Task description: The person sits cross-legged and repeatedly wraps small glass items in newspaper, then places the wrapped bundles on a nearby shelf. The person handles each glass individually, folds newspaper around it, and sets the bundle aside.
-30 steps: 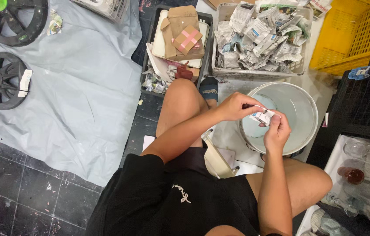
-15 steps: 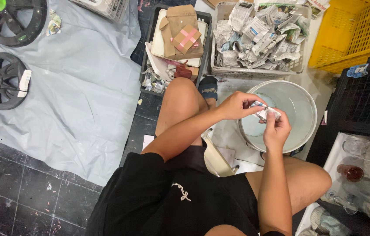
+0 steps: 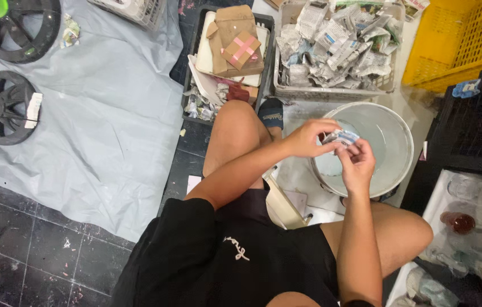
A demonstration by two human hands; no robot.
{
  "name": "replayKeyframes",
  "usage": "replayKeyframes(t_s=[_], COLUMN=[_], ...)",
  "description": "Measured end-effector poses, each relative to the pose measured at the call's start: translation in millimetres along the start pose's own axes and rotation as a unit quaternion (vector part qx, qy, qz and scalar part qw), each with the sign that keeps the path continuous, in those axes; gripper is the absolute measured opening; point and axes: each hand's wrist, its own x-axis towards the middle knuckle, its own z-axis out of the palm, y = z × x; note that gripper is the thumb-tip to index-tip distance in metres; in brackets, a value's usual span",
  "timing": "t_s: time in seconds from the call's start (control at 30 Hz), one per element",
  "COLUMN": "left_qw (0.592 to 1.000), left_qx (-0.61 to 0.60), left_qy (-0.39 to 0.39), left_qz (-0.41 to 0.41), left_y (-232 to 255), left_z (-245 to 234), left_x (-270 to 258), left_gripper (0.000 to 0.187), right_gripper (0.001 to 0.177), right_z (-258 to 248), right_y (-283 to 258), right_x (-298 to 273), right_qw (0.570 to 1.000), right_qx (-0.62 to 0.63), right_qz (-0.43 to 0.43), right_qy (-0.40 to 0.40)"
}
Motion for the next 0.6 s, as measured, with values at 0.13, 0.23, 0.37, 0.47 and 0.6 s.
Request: replayKeyframes(t_s=[0.13,0.23,0.37,0.47,0.6], left_qw=[1.0,1.0,0.999,0.998,0.999], left_qx=[-0.012,-0.011,-0.042,-0.064,-0.019], left_qy=[-0.007,-0.018,-0.015,0.01,0.011], left_qz=[-0.009,-0.02,-0.009,0.009,0.032], left_y=[6,2,-5,-9,-10], left_z=[-5,-8,-7,-9,-10], left_x=[0,0,-2,1,0], left_gripper=[0.03,0.036,0.041,0.042,0.037], right_gripper=[0.023,0.022,0.028,0.033,0.036], right_z=[1,0,5,11,18], right_y=[1,0,-7,-17,-25], right_x=[5,7,6,7,7], right_qw=[1.0,1.0,0.999,0.998,0.998], right_qx=[0.0,-0.007,-0.023,0.04,0.014], right_qz=[0.007,0.016,0.016,0.039,0.043], right_qy=[0.005,0.006,-0.024,-0.043,-0.053])
